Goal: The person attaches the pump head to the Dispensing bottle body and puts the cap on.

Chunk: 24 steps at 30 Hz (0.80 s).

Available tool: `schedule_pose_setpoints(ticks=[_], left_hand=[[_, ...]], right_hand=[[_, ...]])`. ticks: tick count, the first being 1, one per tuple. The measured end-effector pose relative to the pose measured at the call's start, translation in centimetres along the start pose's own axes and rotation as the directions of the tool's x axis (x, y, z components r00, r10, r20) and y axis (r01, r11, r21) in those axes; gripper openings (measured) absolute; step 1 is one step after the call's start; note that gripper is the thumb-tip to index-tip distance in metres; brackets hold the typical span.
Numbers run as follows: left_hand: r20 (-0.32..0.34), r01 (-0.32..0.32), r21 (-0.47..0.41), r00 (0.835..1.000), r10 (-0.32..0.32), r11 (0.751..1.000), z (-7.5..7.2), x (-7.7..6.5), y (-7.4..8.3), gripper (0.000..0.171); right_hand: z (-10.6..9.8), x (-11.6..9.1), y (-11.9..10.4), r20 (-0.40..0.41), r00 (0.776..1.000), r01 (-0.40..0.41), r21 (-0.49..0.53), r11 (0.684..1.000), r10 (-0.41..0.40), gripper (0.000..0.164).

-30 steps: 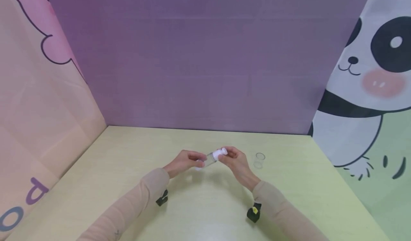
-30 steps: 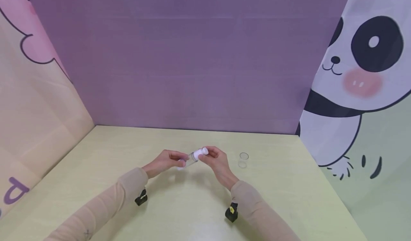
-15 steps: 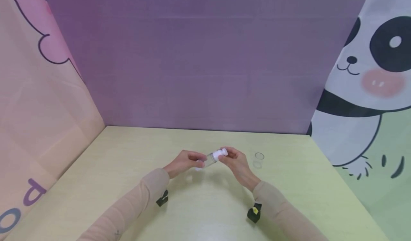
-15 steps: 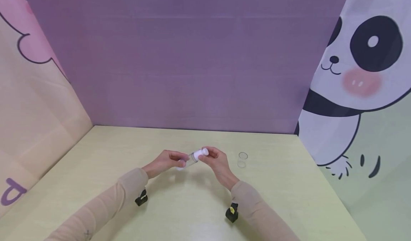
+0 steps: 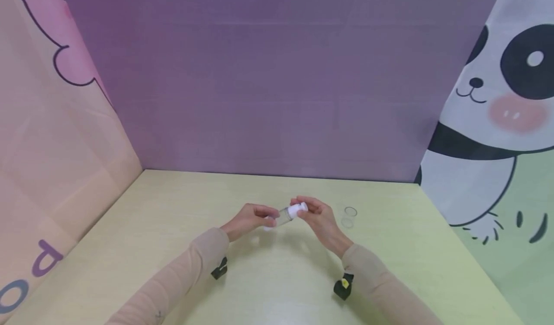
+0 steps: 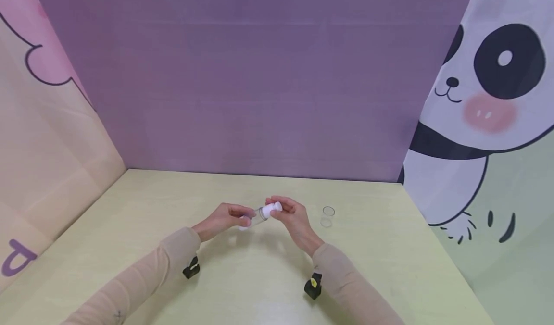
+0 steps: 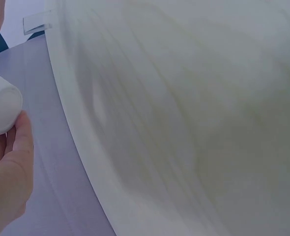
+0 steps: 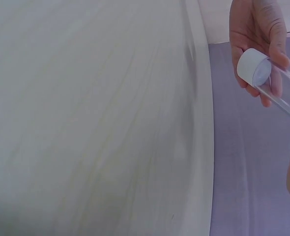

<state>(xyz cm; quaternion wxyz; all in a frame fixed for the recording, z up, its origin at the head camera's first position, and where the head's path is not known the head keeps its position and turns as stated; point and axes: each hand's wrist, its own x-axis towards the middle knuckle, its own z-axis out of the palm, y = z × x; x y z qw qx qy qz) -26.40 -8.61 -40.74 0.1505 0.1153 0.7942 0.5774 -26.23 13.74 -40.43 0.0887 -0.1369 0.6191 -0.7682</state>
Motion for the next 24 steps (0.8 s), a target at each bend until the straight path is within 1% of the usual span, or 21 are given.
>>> schedule_pose_setpoints(ticks=[3, 11, 16, 20, 24], left_hand=[[-0.004, -0.002, -0.003, 1.000, 0.002, 1.000, 0.04, -0.03, 0.03, 0.031], [-0.010, 0.009, -0.027, 1.000, -0.009, 1.000, 0.10, -0.05, 0.07, 0.031], [-0.015, 0.009, -0.031, 1.000, -0.010, 0.999, 0.16, -0.05, 0.06, 0.030], [-0.014, 0.010, -0.039, 1.000, -0.011, 0.999, 0.20, -0.07, 0.03, 0.030], [-0.010, 0.006, -0.045, 1.000, -0.006, 0.999, 0.23, -0.10, 0.01, 0.030]], right_hand=[[0.04, -0.04, -0.03, -0.016, 1.000, 0.000, 0.002, 1.000, 0.000, 0.039], [0.05, -0.03, -0.08, -0.029, 1.000, -0.006, -0.008, 1.000, 0.006, 0.039], [0.14, 0.02, -0.11, -0.066, 0.998, -0.024, -0.014, 1.000, 0.023, 0.039], [0.20, 0.06, -0.01, -0.100, 0.995, -0.036, -0.048, 0.998, 0.031, 0.041], [0.19, 0.15, 0.27, -0.144, 0.989, -0.058, -0.107, 0.993, 0.042, 0.039]])
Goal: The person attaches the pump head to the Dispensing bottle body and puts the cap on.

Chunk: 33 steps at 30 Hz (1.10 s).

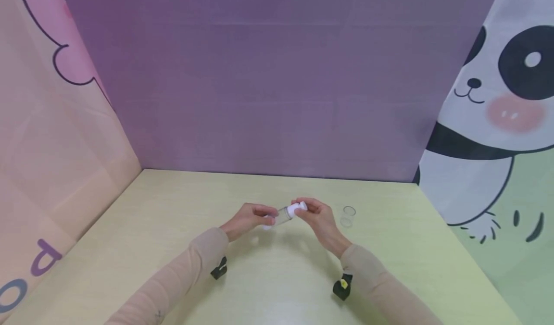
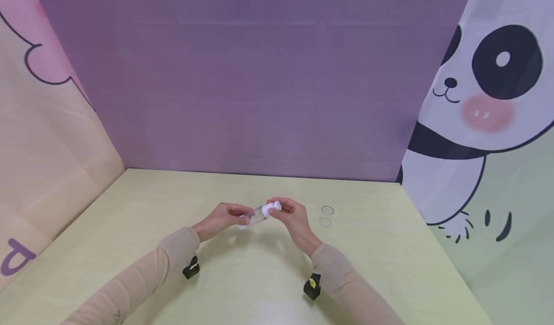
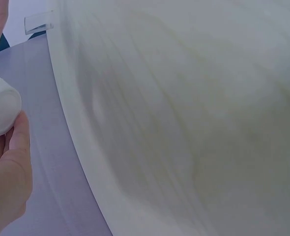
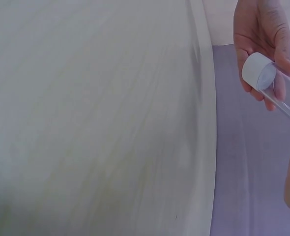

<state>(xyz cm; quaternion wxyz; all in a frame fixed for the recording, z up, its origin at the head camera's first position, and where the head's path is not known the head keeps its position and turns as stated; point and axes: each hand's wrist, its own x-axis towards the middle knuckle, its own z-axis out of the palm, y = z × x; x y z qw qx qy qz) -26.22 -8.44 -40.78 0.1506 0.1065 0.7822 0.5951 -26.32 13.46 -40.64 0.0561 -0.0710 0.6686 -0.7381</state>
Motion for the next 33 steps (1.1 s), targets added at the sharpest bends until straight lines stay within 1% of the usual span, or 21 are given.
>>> schedule_pose_setpoints(ticks=[4, 9, 16, 22, 33], left_hand=[[0.001, -0.001, -0.002, 1.000, 0.001, 1.000, -0.02, 0.01, -0.04, 0.030], [0.007, -0.006, -0.008, 1.000, 0.006, 1.000, -0.11, 0.07, -0.14, 0.032], [0.014, -0.005, -0.005, 1.000, 0.005, 1.000, -0.19, 0.10, -0.33, 0.036], [0.015, -0.001, -0.008, 1.000, 0.001, 1.000, -0.07, 0.13, -0.39, 0.039], [0.005, 0.010, -0.007, 1.000, -0.010, 1.000, 0.06, 0.14, -0.41, 0.038]], right_hand=[[0.11, 0.14, 0.24, -0.035, 0.999, -0.001, -0.033, 0.999, 0.000, 0.037], [0.24, 0.15, 0.26, -0.054, 0.998, 0.005, -0.050, 0.999, -0.008, 0.037], [0.39, 0.15, 0.28, -0.055, 0.998, 0.019, -0.055, 0.998, -0.022, 0.039], [0.41, 0.17, 0.28, -0.059, 0.998, 0.000, -0.071, 0.998, -0.004, 0.040], [0.41, 0.03, 0.07, -0.052, 0.999, -0.015, -0.065, 0.998, 0.011, 0.039]])
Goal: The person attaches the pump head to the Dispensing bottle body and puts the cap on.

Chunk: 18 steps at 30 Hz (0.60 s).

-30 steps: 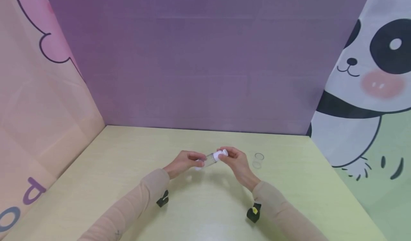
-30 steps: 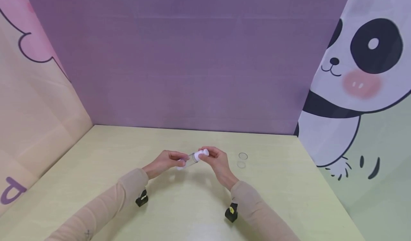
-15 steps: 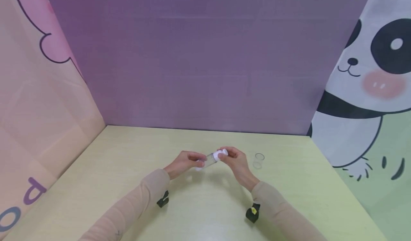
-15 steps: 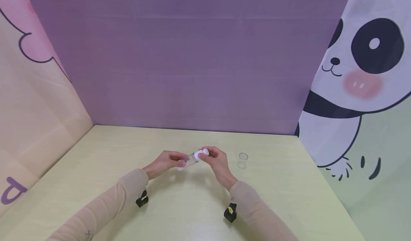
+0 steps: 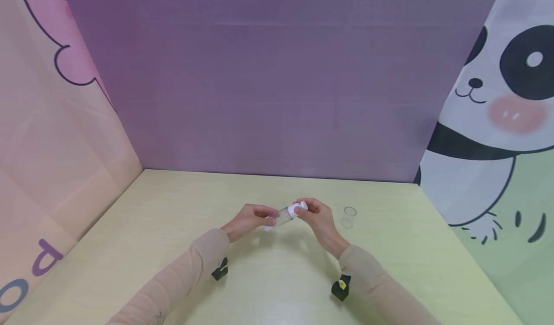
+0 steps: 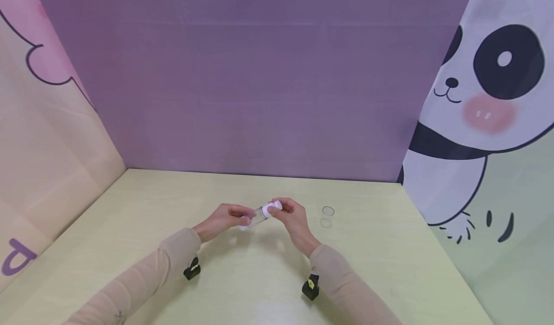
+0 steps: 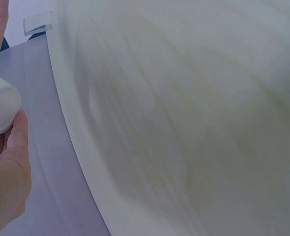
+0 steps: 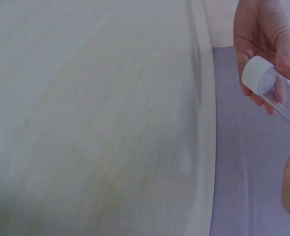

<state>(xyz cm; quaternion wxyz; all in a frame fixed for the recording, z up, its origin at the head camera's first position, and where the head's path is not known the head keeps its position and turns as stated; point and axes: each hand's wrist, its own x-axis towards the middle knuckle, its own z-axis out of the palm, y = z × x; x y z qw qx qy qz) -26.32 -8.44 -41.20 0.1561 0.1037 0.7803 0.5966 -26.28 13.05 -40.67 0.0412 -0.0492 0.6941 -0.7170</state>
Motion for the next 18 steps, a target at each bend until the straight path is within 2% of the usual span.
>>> schedule_pose_setpoints(ticks=[5, 13, 18], left_hand=[[-0.003, 0.001, -0.010, 1.000, -0.001, 1.000, -0.01, 0.11, -0.04, 0.033], [-0.003, -0.007, 0.004, 1.000, 0.007, 1.000, -0.04, -0.04, 0.18, 0.031], [-0.002, -0.017, 0.010, 1.000, 0.017, 1.000, -0.03, -0.08, 0.30, 0.029]], right_hand=[[-0.14, 0.07, 0.19, 0.027, 1.000, 0.014, 0.015, 1.000, -0.014, 0.040], [-0.53, -0.01, 0.19, 0.139, 0.989, 0.037, 0.114, 0.993, -0.053, 0.043], [-0.52, -0.23, -0.22, 0.161, 0.985, 0.049, 0.109, 0.993, -0.066, 0.039]])
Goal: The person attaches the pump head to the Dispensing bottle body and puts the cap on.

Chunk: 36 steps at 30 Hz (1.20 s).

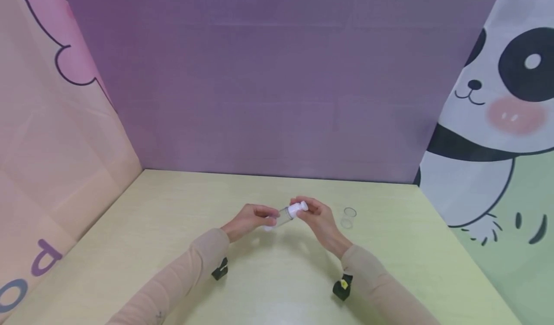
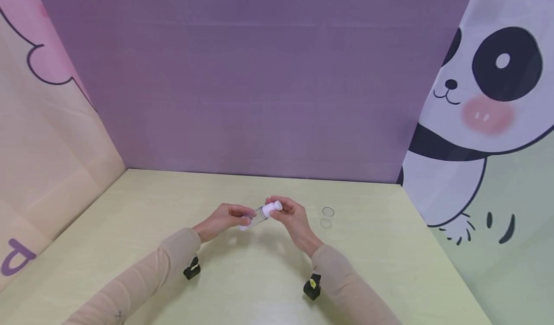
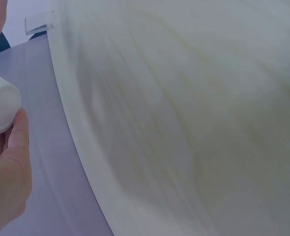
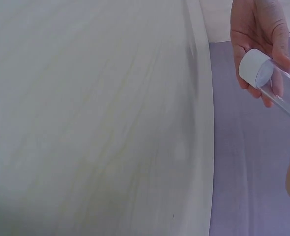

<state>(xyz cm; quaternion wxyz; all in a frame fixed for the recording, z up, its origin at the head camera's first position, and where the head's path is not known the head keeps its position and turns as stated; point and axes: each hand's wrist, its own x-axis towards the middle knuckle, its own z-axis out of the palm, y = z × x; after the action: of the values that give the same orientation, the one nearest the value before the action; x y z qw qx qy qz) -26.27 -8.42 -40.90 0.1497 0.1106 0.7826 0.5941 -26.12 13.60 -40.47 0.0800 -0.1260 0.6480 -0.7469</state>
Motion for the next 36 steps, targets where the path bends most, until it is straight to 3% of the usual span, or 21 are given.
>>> schedule_pose_setpoints(ticks=[15, 36], left_hand=[[0.020, 0.003, 0.020, 1.000, -0.004, 1.000, -0.05, 0.11, -0.15, 0.037], [0.014, 0.009, 0.018, 1.000, -0.009, 1.000, 0.28, 0.30, -0.38, 0.035]], right_hand=[[0.14, 0.13, 0.22, -0.038, 0.999, 0.005, 0.027, 1.000, -0.004, 0.037], [0.13, 0.30, 0.56, -0.147, 0.988, -0.051, -0.080, 0.995, 0.039, 0.036]])
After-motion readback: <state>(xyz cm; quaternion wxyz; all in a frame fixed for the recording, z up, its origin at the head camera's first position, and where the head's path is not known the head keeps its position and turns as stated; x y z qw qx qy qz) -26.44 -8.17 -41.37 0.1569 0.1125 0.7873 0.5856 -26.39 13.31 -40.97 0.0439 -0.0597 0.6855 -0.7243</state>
